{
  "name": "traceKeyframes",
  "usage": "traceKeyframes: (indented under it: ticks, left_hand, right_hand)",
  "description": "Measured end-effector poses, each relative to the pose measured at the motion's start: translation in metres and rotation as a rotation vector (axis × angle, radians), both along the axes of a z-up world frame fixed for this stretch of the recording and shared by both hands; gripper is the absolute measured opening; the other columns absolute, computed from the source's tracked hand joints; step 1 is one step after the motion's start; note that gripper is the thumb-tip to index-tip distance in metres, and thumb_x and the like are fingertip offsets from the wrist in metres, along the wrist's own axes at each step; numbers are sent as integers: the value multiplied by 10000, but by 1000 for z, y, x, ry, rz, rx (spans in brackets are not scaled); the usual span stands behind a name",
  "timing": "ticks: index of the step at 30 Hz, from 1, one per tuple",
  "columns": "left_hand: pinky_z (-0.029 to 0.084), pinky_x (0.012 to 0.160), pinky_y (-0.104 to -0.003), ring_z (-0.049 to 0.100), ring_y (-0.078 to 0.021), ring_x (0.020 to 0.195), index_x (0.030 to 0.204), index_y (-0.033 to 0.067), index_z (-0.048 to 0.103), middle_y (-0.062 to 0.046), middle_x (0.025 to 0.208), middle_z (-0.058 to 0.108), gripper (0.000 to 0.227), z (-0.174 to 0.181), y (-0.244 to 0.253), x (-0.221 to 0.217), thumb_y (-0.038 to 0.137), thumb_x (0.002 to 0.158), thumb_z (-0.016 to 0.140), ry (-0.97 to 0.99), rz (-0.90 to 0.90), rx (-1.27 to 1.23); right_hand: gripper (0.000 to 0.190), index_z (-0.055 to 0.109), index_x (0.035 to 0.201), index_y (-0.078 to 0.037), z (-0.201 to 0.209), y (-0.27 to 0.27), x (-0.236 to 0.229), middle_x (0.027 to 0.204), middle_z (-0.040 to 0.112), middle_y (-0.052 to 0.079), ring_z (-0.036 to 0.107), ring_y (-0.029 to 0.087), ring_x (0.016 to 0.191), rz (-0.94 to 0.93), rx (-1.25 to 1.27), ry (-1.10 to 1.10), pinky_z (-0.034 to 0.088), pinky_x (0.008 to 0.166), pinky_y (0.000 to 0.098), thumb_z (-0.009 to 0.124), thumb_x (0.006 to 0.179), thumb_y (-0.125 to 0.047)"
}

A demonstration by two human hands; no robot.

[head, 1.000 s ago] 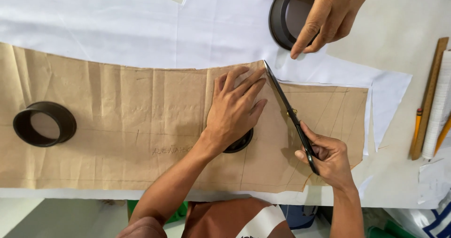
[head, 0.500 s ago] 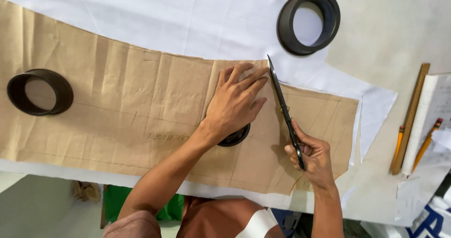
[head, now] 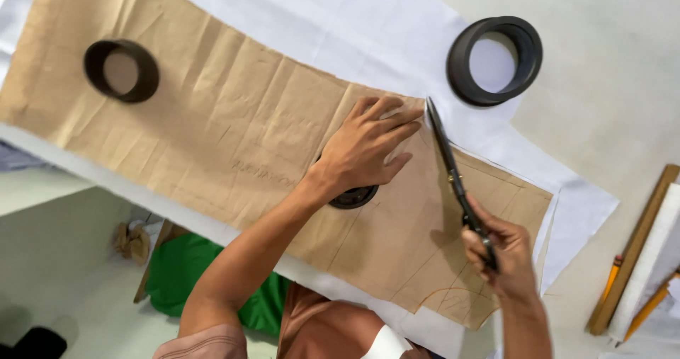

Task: The person uses shears to cut a white fabric along the edge of a brown paper pattern placed on a table. They hold the pattern in place with their left hand while cutting with their right hand, occasionally adjusting the fabric and pattern to continue the cut.

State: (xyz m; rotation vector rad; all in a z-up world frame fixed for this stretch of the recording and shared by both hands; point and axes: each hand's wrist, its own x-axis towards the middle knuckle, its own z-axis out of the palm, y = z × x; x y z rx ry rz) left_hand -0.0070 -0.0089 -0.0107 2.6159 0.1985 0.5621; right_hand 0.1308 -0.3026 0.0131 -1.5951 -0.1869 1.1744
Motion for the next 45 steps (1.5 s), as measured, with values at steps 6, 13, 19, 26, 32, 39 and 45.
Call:
traceKeyframes:
  ticks: [6,13,19,26,32,39,45]
  left_hand:
    - [376,1100,-500,521,-296,1329,1301,121,694,-43,1422,646,498,-21,-4,3,414,898,687,52,-11,11]
    - [419,1000,-489,539,-303,1177,1095,72,709,-47,1277,699,377,-4,-6,2,318,812,750,-74,-28,8]
    - [420,1007,-475,539,-296,1198,1077,66,705,-36,1294,668,383,-4,-5,1,319,797,770,-33,-28,22]
    - [439,1006,-464,542,-291,1211,1084,78,698,-34,1296,649,392,-4,-3,0,352,814,773,10,16,74]
    - [447,989,-454,534,-279,1227,1090,97,683,-37,1348,617,404,-4,-2,-1,389,822,761,42,8,92]
    - [449,988,-450,540,-275,1230,1076,116,701,-26,1368,632,405,-4,-2,-1,414,812,777,51,17,89]
    - [431,1003,-455,531,-281,1239,1074,111,696,-34,1360,639,386,-4,-2,-1,392,820,767,52,7,58]
  right_hand:
    - [724,496,1541,-25,33,29,76,673,364,58,212,40,445,257,-113,106,134,319,178,587,822,-22]
    - [663,620,1523,-50,6,29,192,862,570,117,443,98,708,410,-279,-17,344,643,187,636,865,30]
    - [671,698,1423,-39,55,85,193,671,505,92,272,138,470,650,-379,-230,166,375,273,715,765,91]
    - [728,706,1398,12,44,102,226,619,430,50,227,158,530,821,-331,-188,138,477,298,810,691,-128]
    - [713,725,1390,23,33,104,242,686,431,51,314,200,629,873,-345,-223,235,596,322,821,694,-96]
    - [762,690,1414,46,20,99,259,786,485,30,370,194,691,882,-271,-189,302,679,323,832,669,-21]
    - [768,701,1430,27,23,108,256,794,564,39,467,169,738,919,-302,-208,404,840,298,840,678,-53]
